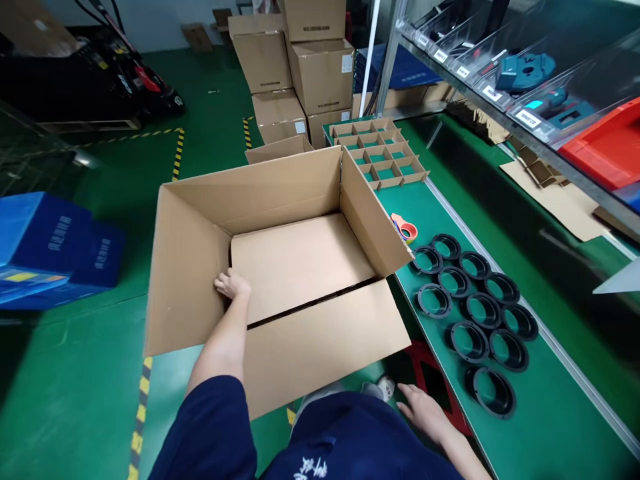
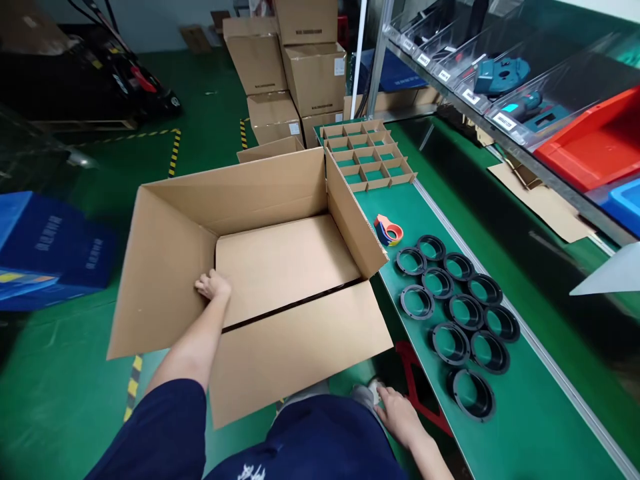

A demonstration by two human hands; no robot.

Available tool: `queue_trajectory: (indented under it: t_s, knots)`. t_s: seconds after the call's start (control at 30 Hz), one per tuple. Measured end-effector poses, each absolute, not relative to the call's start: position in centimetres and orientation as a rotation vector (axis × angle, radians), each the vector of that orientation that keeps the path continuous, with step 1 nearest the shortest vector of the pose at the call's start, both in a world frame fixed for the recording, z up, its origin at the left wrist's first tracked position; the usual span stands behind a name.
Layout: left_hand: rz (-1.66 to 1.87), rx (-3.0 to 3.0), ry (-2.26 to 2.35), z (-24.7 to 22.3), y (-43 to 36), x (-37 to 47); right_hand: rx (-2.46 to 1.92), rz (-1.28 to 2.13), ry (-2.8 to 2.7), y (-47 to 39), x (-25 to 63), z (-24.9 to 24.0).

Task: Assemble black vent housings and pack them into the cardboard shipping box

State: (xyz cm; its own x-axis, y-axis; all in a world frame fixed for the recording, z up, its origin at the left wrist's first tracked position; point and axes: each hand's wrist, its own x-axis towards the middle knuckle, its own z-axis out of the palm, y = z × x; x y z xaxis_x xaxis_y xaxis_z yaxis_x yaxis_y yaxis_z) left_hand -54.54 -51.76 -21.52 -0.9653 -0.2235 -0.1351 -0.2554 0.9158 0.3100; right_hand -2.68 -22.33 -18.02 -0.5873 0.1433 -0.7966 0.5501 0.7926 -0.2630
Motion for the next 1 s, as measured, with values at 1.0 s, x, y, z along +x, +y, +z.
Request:
queue_trajectory:
  t_s: [1.0]
  knots:
    - [0.112,0.107,2.361,-38.4,-39.2,-51.9,0.796,-0.773,2.036,-25.7,-5.7,-19.1]
